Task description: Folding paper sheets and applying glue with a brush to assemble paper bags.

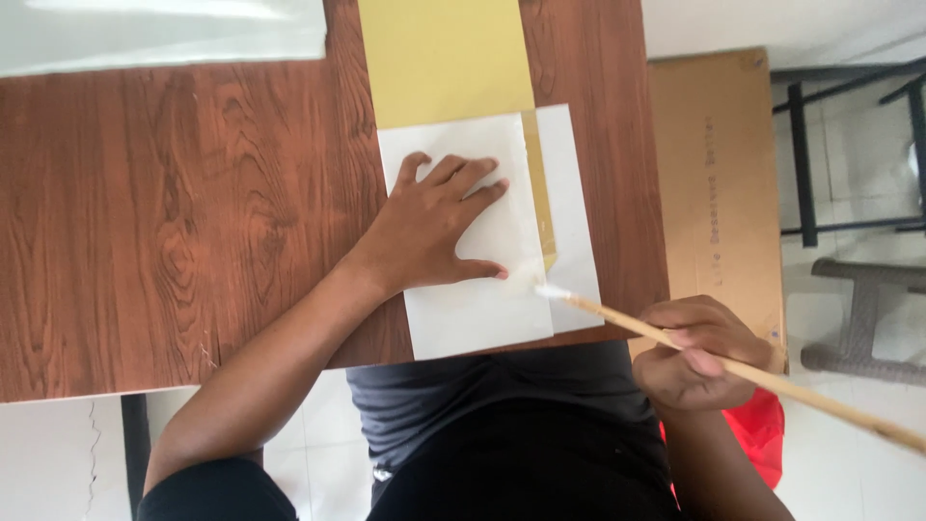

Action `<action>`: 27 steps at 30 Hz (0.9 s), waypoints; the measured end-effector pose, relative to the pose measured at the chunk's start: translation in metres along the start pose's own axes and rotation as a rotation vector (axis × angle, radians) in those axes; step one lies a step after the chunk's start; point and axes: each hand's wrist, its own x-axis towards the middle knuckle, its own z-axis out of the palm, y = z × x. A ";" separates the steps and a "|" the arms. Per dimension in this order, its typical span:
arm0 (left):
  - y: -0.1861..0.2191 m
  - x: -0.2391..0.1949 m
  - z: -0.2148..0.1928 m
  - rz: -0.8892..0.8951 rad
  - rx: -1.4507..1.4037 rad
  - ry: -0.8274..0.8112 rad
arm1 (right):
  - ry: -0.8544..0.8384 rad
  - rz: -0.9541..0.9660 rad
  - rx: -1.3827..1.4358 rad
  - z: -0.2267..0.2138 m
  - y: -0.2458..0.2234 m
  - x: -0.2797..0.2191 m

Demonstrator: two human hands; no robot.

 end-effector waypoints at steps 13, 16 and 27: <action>-0.017 0.002 0.019 -0.035 -0.032 0.059 | -0.026 0.309 -0.042 0.038 0.055 0.043; -0.005 0.007 -0.009 -0.140 -0.055 -0.063 | -0.114 0.171 -0.044 0.049 0.071 0.034; -0.018 0.002 0.031 -0.124 -0.023 0.064 | -0.096 0.338 -0.073 0.061 0.065 0.051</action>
